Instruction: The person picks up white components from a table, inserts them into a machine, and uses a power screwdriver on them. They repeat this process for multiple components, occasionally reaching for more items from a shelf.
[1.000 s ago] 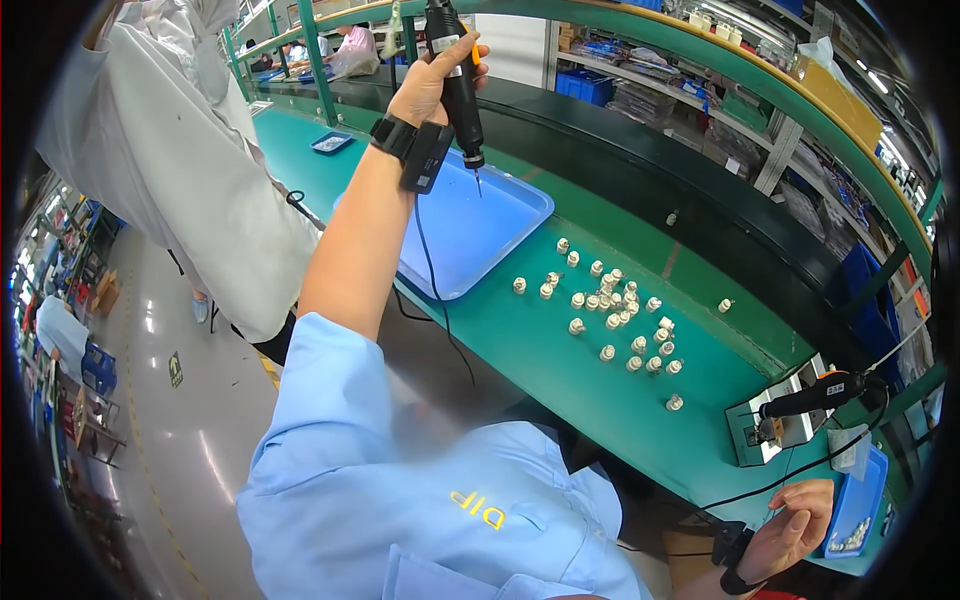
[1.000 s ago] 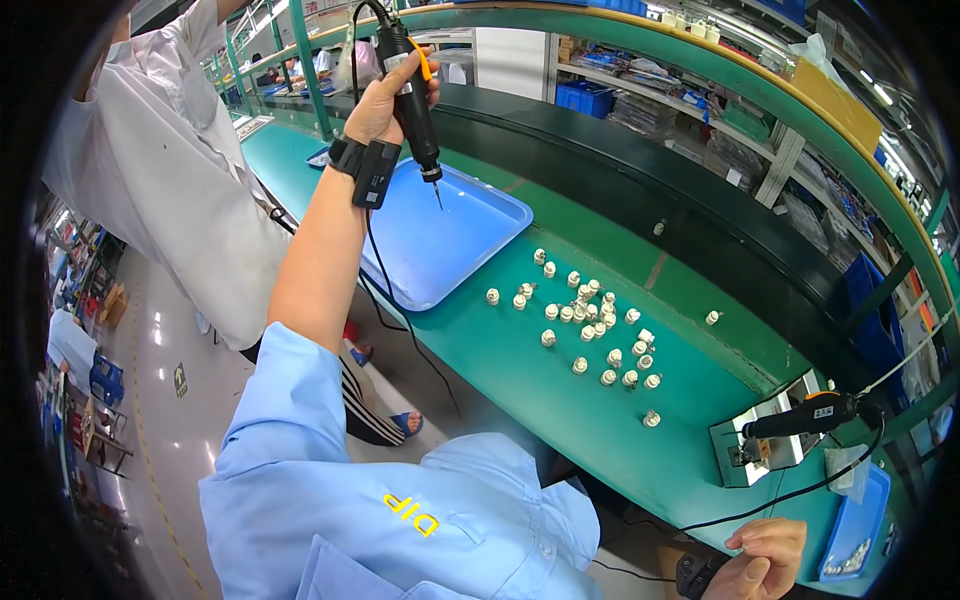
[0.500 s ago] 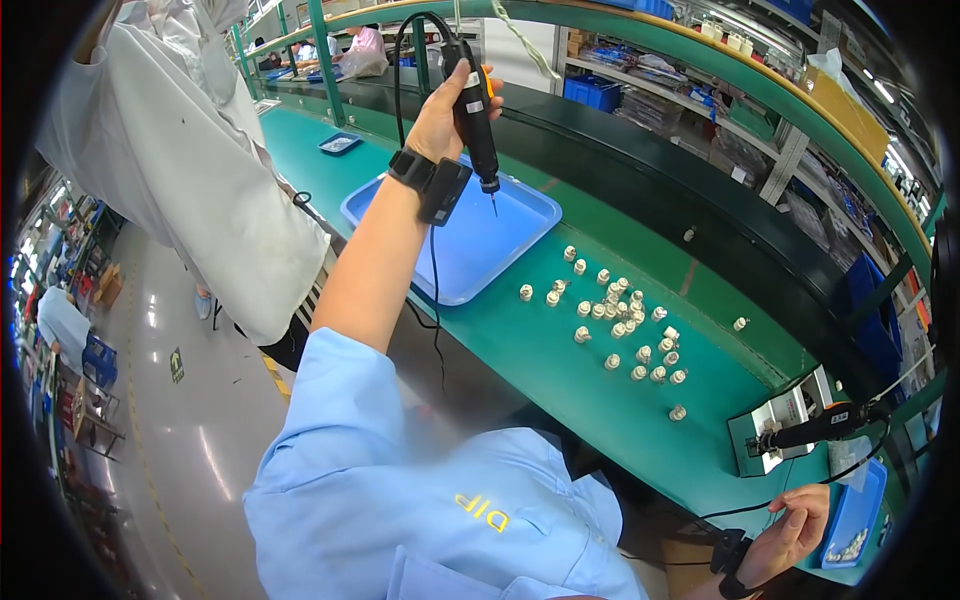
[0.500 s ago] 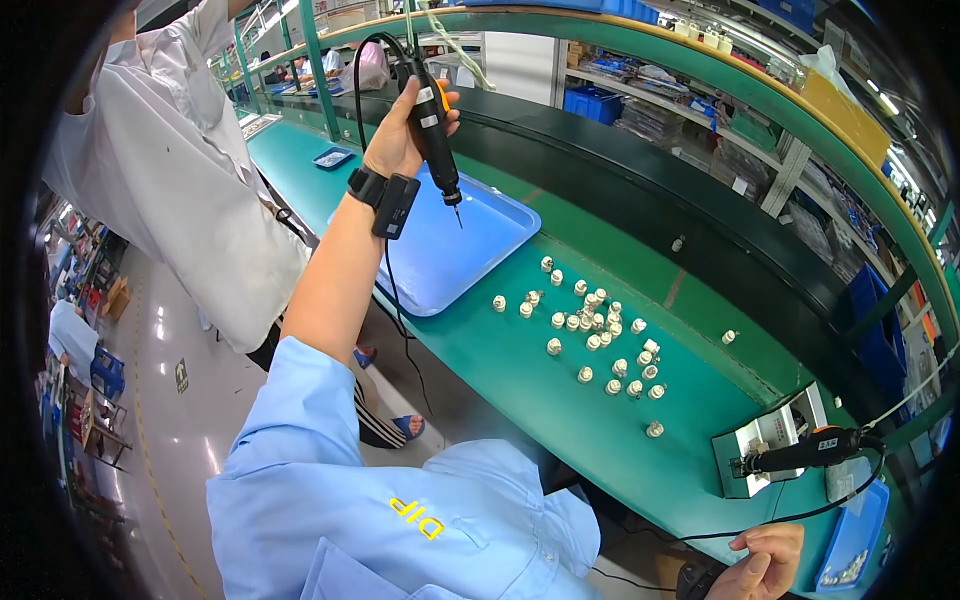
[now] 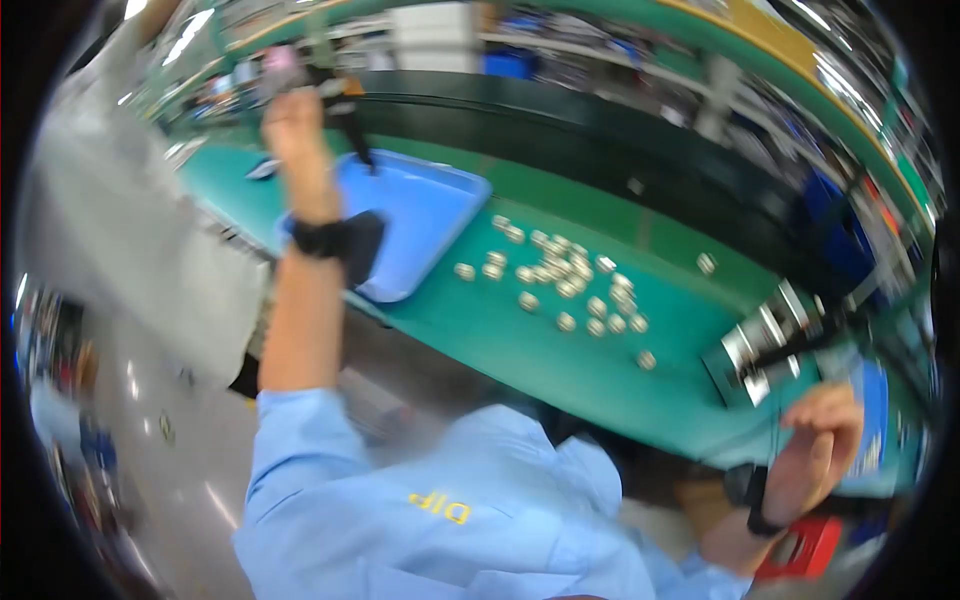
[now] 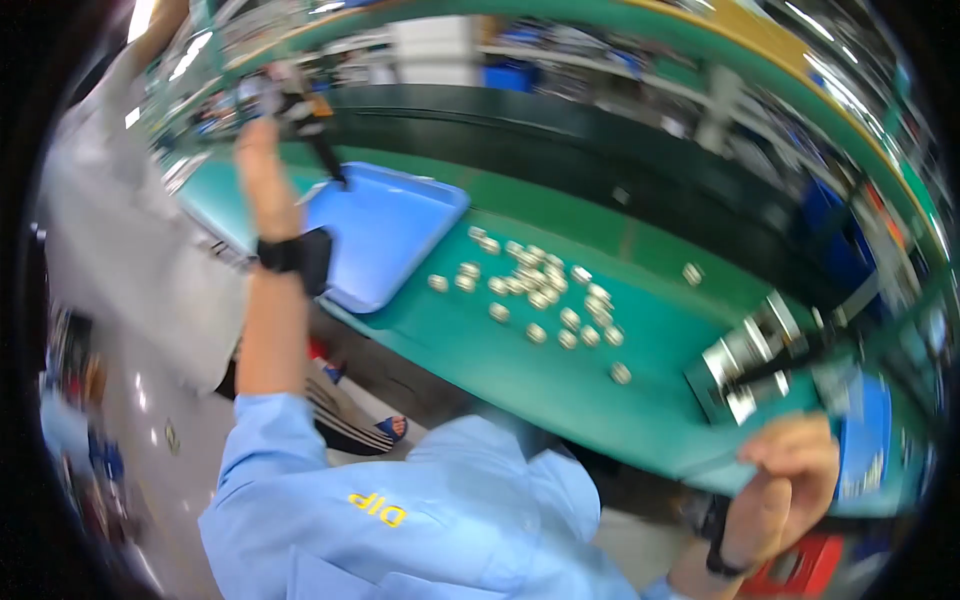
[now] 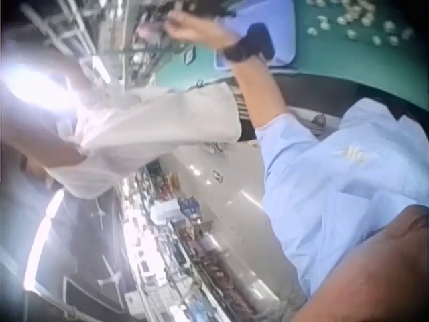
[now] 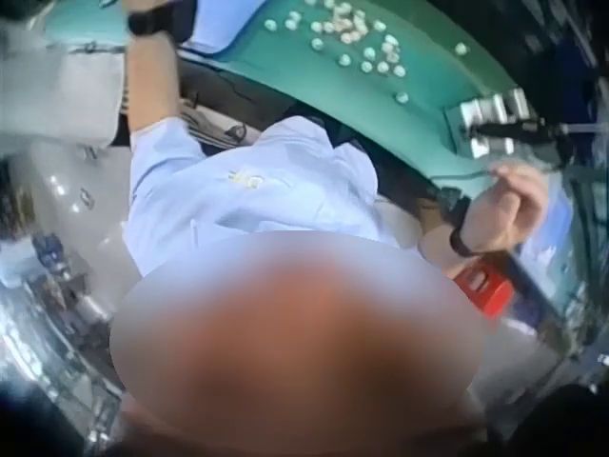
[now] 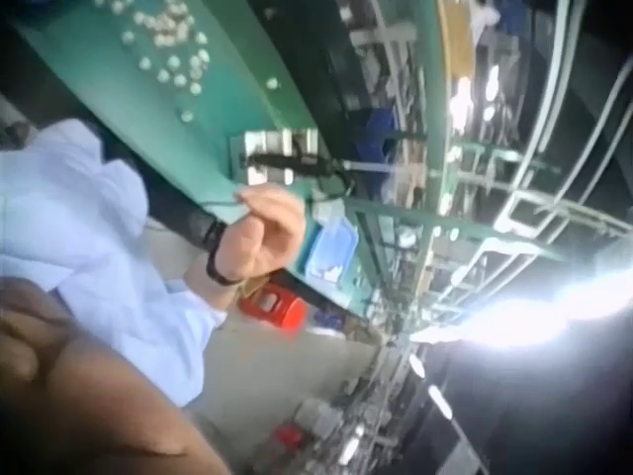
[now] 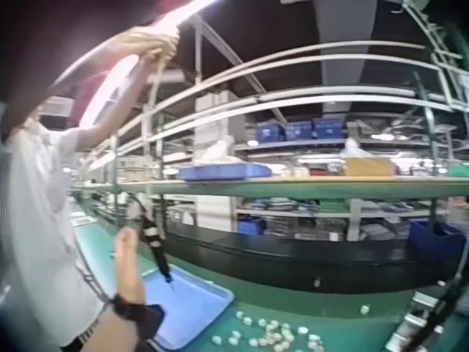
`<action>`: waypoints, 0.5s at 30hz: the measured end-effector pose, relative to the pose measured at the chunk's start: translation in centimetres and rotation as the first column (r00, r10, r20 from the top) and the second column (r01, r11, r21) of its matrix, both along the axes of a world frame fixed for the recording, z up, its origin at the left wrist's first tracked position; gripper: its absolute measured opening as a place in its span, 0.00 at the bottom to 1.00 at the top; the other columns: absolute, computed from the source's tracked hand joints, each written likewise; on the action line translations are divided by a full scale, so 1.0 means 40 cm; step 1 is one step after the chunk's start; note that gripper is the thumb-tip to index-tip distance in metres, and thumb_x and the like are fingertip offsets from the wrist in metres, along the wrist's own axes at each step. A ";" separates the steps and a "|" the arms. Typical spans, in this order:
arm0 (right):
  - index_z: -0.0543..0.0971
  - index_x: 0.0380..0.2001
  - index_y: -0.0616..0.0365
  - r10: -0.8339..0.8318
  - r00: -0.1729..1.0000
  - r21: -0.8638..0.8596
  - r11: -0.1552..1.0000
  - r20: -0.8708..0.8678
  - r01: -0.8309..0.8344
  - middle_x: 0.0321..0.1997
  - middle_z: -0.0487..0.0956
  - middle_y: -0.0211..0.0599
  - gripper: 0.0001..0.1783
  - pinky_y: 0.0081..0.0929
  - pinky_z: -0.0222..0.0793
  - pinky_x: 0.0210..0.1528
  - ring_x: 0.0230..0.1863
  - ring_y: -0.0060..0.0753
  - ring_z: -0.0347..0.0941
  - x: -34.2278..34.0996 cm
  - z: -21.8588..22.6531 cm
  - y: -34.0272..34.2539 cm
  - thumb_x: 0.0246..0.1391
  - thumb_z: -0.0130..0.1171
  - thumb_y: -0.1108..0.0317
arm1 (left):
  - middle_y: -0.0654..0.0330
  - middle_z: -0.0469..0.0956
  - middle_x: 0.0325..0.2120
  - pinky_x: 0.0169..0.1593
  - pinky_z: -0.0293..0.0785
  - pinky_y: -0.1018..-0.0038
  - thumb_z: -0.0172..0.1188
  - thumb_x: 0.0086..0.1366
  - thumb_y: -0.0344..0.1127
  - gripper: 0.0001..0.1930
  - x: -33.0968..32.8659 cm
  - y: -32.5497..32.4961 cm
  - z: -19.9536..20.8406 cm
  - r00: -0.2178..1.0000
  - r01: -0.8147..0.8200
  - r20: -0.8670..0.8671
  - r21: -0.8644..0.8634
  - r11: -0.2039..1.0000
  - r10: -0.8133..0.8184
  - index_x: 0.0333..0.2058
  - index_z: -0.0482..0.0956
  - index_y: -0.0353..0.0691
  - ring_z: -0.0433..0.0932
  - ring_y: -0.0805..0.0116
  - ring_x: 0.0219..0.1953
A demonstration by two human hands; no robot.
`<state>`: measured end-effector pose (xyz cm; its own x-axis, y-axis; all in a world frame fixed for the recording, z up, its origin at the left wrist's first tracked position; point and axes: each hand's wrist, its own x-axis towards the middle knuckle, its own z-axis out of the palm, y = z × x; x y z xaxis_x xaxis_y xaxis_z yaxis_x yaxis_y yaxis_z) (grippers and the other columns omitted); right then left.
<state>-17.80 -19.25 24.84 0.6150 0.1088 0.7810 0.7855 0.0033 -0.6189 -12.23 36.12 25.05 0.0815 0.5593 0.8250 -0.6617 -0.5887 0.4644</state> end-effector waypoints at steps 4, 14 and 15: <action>0.69 0.29 0.56 0.149 0.987 0.031 0.988 0.060 -0.151 0.29 0.68 0.32 0.18 0.22 0.66 0.29 0.30 0.28 0.67 -0.051 0.115 0.028 0.53 0.65 0.56 | 0.52 0.70 0.51 0.60 0.60 0.66 0.53 0.67 0.41 0.18 -0.172 -0.367 0.108 0.817 0.546 -0.277 0.090 0.833 -0.506 0.51 0.69 0.36 0.69 0.62 0.54; 0.71 0.38 0.54 0.309 0.870 0.002 0.942 0.385 -0.336 0.38 0.70 0.36 0.18 0.26 0.70 0.37 0.39 0.35 0.68 -0.192 0.243 -0.029 0.54 0.62 0.55 | 0.54 0.73 0.42 0.54 0.67 0.64 0.55 0.65 0.42 0.12 -0.267 -0.758 0.147 -0.210 0.904 -0.623 0.169 -0.392 -0.754 0.42 0.73 0.43 0.72 0.58 0.47; 0.71 0.39 0.54 0.297 0.862 -0.001 0.946 0.410 -0.325 0.39 0.71 0.37 0.18 0.27 0.70 0.37 0.39 0.36 0.68 -0.201 0.250 -0.028 0.54 0.62 0.54 | 0.55 0.73 0.41 0.54 0.67 0.65 0.55 0.65 0.42 0.11 -0.257 -0.761 0.149 -0.240 0.888 -0.612 0.175 -0.425 -0.753 0.41 0.73 0.44 0.73 0.59 0.47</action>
